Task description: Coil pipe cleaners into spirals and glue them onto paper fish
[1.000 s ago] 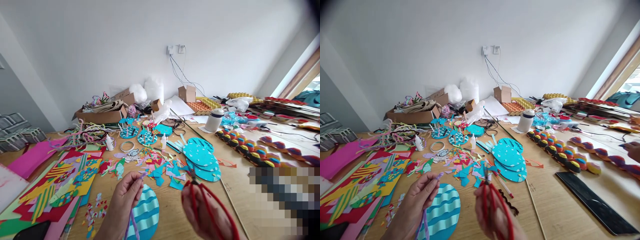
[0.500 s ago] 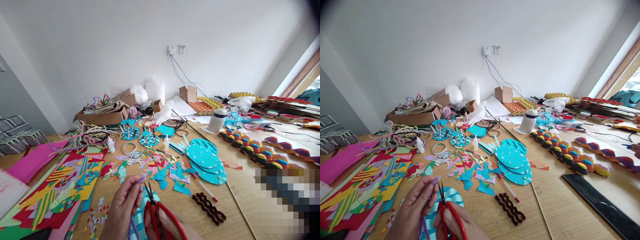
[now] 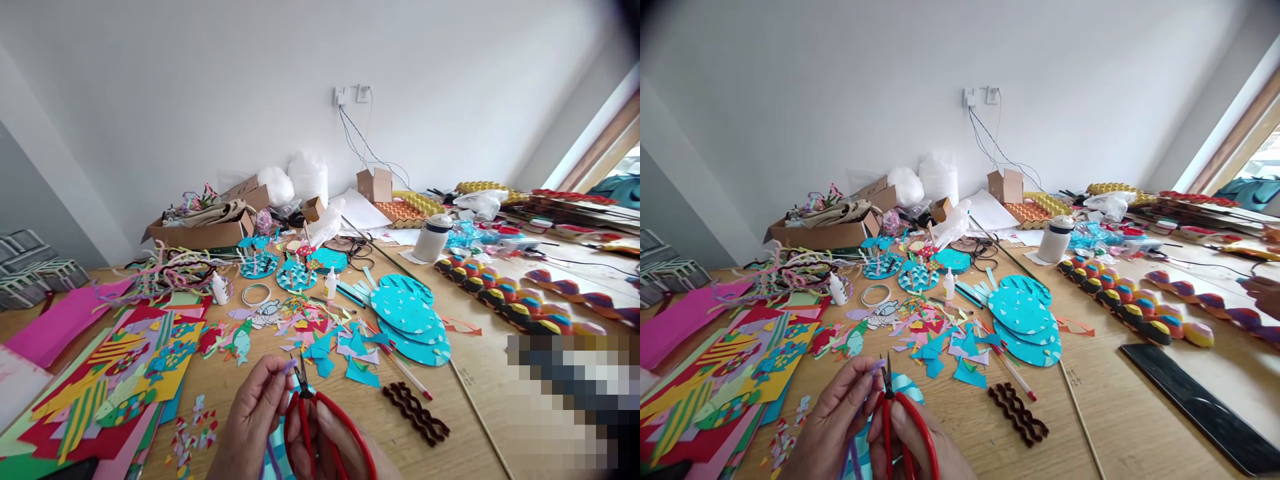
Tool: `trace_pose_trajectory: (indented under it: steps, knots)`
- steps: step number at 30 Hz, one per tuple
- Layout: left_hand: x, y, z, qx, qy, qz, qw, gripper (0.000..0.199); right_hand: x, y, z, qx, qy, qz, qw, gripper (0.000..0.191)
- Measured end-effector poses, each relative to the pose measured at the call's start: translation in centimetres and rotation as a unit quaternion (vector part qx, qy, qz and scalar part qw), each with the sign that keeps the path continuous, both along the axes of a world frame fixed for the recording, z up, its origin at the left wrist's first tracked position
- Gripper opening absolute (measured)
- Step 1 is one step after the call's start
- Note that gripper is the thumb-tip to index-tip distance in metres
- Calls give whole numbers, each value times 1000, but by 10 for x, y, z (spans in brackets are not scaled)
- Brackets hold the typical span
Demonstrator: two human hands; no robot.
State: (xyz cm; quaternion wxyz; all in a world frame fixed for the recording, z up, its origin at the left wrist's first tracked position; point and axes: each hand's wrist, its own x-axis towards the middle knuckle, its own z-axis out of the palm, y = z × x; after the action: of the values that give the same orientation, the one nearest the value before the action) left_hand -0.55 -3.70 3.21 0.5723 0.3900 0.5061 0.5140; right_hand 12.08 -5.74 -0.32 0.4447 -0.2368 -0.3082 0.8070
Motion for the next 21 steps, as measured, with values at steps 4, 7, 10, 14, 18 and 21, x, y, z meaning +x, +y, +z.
trace_pose_trajectory:
  steps: [4, 7, 10, 14, 18, 21]
  knots:
    - [2, -1, 2, 103, 139, -52, 984, 25, 0, -1, 7, -116, 90, 4, 989, 35]
    - [3, -2, 2, 158, 212, -38, 964, 25, -1, -1, 16, -110, 105, 14, 988, 35]
    - [2, -3, 0, 206, 249, -6, 946, 21, -2, 0, 20, -69, 84, 23, 994, 40]
    - [0, -3, 0, 245, 260, -9, 934, 19, -2, 1, 18, -29, 84, 34, 995, 48]
    - [2, -4, 1, 228, 244, -1, 943, 22, -3, 0, 12, -31, 54, -31, 998, 40]
    - [1, -5, 1, 213, 238, -2, 948, 24, -2, -3, 11, -23, 43, -47, 998, 38]
